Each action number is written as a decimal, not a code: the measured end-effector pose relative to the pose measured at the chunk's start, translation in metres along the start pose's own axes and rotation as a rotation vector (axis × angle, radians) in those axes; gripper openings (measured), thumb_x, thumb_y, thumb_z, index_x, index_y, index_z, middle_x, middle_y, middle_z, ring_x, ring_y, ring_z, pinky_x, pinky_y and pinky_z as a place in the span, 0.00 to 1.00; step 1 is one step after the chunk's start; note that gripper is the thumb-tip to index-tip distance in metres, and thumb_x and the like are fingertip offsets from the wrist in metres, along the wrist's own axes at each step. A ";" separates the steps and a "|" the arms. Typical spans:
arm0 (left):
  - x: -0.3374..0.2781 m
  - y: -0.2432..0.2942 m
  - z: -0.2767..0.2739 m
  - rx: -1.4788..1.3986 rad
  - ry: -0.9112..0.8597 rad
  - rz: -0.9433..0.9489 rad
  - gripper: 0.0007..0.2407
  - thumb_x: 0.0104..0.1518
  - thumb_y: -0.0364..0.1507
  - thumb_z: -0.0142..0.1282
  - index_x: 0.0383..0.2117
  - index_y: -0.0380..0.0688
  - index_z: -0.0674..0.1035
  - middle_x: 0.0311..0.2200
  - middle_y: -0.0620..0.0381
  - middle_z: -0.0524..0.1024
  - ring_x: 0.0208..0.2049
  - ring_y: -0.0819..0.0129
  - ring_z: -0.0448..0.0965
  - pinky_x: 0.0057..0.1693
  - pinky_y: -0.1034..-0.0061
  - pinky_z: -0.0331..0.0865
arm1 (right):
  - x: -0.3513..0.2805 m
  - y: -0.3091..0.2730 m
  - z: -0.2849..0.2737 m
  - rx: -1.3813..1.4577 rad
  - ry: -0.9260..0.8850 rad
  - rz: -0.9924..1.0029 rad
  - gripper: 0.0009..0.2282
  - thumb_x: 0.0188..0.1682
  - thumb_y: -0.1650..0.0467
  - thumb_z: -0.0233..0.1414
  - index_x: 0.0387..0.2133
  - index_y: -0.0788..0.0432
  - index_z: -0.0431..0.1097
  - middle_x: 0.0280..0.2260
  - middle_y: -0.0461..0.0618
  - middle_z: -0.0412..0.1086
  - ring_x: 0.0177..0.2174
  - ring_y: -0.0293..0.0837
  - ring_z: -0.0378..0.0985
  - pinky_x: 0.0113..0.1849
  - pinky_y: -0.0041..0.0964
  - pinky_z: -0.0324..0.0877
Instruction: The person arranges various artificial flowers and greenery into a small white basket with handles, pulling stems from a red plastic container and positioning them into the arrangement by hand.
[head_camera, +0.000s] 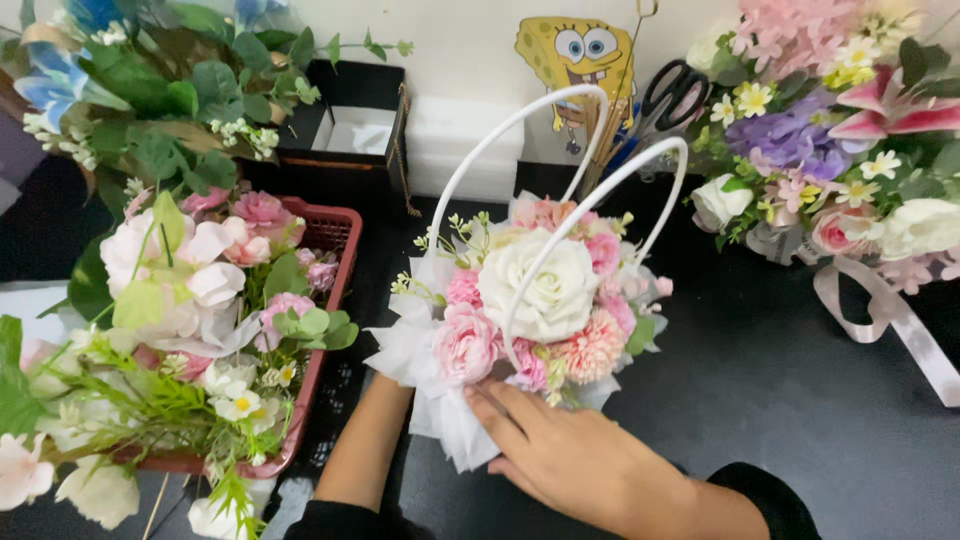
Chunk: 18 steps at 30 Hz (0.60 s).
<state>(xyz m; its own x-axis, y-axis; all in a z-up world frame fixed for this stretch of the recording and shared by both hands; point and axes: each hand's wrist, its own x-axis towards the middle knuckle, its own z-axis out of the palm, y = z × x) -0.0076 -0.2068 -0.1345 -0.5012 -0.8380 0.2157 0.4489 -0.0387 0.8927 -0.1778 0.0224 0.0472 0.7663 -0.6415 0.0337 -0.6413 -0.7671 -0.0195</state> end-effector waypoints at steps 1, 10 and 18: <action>0.010 0.003 -0.001 0.016 -0.013 0.017 0.24 0.50 0.32 0.53 0.55 0.46 0.64 0.50 0.52 0.70 0.47 0.67 0.73 0.52 0.74 0.66 | -0.006 0.003 -0.010 -0.011 0.005 0.005 0.28 0.45 0.61 0.51 0.56 0.62 0.53 0.50 0.53 0.59 0.45 0.47 0.66 0.26 0.44 0.73; 0.003 0.040 0.008 0.142 -0.014 0.075 0.21 0.51 0.33 0.52 0.53 0.45 0.66 0.50 0.52 0.69 0.49 0.67 0.71 0.55 0.73 0.65 | -0.062 0.064 -0.063 0.182 0.172 0.039 0.19 0.45 0.64 0.49 0.50 0.49 0.62 0.42 0.42 0.71 0.37 0.38 0.75 0.40 0.32 0.69; 0.004 0.056 0.017 0.257 -0.029 0.114 0.19 0.53 0.34 0.52 0.51 0.44 0.68 0.50 0.52 0.69 0.50 0.67 0.71 0.57 0.73 0.63 | -0.041 0.086 -0.049 0.127 0.255 0.063 0.18 0.41 0.63 0.53 0.42 0.57 0.64 0.38 0.48 0.66 0.40 0.46 0.68 0.45 0.40 0.62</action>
<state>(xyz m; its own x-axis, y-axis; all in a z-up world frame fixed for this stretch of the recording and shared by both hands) 0.0027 -0.2028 -0.0767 -0.4807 -0.8132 0.3280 0.3028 0.1971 0.9325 -0.2665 -0.0167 0.0927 0.6804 -0.6780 0.2782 -0.6651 -0.7307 -0.1540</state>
